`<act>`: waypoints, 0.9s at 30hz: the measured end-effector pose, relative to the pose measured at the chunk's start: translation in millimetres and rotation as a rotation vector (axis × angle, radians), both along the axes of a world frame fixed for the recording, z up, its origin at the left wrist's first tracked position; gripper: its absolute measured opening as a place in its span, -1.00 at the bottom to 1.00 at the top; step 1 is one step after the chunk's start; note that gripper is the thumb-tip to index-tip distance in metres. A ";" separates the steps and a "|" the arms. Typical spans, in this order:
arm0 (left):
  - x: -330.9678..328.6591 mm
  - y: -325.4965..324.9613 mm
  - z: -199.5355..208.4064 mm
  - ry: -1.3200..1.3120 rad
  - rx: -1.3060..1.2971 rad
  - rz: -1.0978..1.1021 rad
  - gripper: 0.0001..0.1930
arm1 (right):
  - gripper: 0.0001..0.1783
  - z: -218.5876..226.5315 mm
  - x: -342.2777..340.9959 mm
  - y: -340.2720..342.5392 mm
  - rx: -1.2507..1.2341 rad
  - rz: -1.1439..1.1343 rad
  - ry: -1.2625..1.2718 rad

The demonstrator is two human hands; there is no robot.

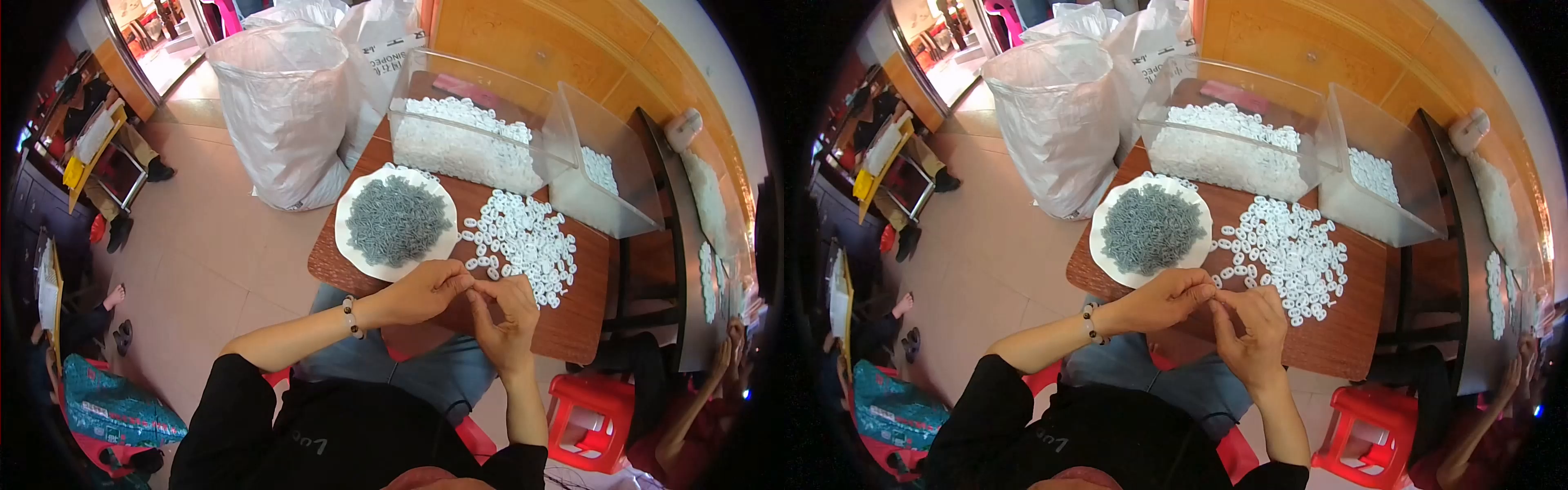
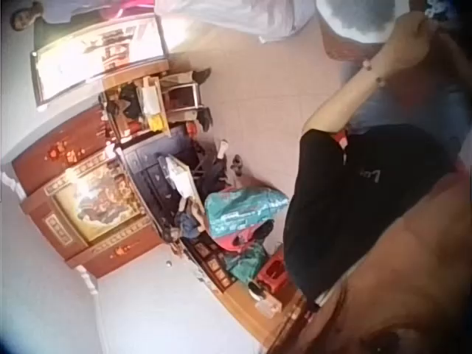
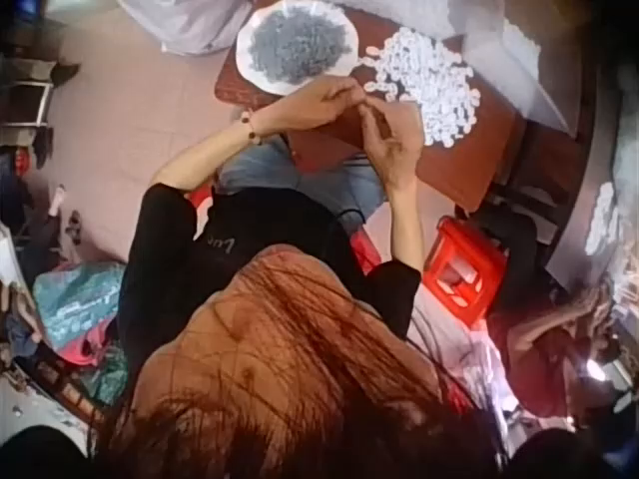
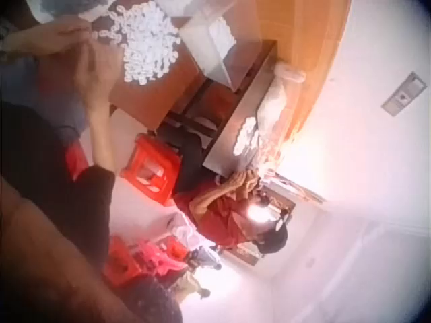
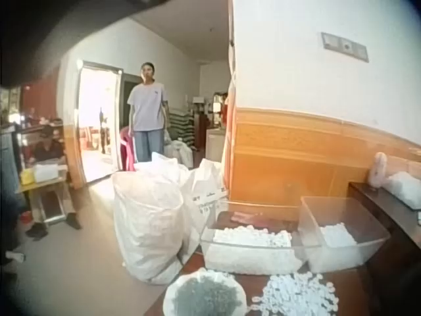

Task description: Assembling small grey components into white plastic parts by hand.

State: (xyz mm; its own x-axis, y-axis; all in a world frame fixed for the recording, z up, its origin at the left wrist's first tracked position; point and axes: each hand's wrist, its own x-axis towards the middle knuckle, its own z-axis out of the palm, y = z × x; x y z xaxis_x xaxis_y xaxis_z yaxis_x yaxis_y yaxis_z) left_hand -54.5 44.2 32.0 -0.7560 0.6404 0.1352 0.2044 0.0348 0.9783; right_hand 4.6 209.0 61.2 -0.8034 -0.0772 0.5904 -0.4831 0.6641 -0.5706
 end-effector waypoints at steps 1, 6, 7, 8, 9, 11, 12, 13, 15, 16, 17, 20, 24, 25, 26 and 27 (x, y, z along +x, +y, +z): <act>5.5 4.5 -0.9 0.001 0.037 0.023 -0.73 | -0.83 -0.1 3.1 2.6 0.000 -0.009 0.010; 19.9 12.4 -0.5 -0.287 0.106 0.107 -0.72 | -0.84 0.1 7.1 6.8 -0.014 -0.053 -0.030; 22.0 11.0 8.3 -0.389 0.096 0.098 -0.71 | -0.86 -1.3 7.0 6.9 -0.045 -0.060 -0.041; 23.4 9.1 17.8 -0.486 0.086 0.087 -0.71 | -0.88 -2.1 7.0 7.8 -0.073 -0.068 -0.047; 25.7 12.6 10.4 -0.482 0.138 0.114 -0.72 | -0.87 -3.2 8.9 10.2 -0.080 -0.068 -0.076; 28.1 14.1 7.1 -0.537 0.169 0.098 -0.73 | -0.87 -8.0 12.0 12.4 -0.090 -0.086 -0.106; 29.1 14.8 5.7 -0.574 0.200 0.099 -0.74 | -0.87 -10.0 13.3 12.7 -0.106 -0.085 -0.119; 31.0 15.3 3.9 -0.628 0.233 0.105 -0.76 | -0.87 -9.7 13.9 11.6 -0.107 -0.081 -0.095; 32.4 17.6 -0.5 -0.666 0.261 0.120 -0.77 | -0.87 -11.1 14.8 13.2 -0.107 -0.071 -0.119; 33.5 18.5 -2.9 -0.692 0.291 0.139 -0.78 | -0.87 -12.7 16.2 13.9 -0.107 -0.054 -0.131; 34.4 18.4 -3.8 -0.695 0.289 0.139 -0.78 | -0.87 -17.2 18.3 13.0 -0.108 -0.055 -0.134; 35.4 15.2 -2.4 -0.694 0.272 0.171 -0.79 | -0.75 -28.2 21.9 11.2 -0.526 -0.150 -0.344; 36.7 12.3 2.2 -0.643 0.210 0.180 -0.80 | -0.83 -23.7 21.9 18.0 -0.646 -0.069 -0.507; 37.2 12.1 1.4 -0.601 0.182 0.200 -0.80 | -0.85 -23.0 22.1 18.5 -0.725 -0.002 -0.561; 37.6 12.2 -0.1 -0.605 0.182 0.199 -0.80 | -0.85 -22.0 22.1 18.2 -0.725 -0.005 -0.564; 37.8 12.5 -1.9 -0.548 0.164 0.210 -0.80 | -0.87 -20.7 22.1 17.7 -0.766 0.014 -0.599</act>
State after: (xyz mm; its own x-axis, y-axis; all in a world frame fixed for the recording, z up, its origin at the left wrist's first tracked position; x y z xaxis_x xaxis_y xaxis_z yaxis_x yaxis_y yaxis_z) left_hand -16.7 56.7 30.1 -0.8513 0.4740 -0.2248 -0.3250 -0.1400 0.9353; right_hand 26.7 226.7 40.4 -0.9891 0.1457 -0.0216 0.0229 0.0071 -0.9997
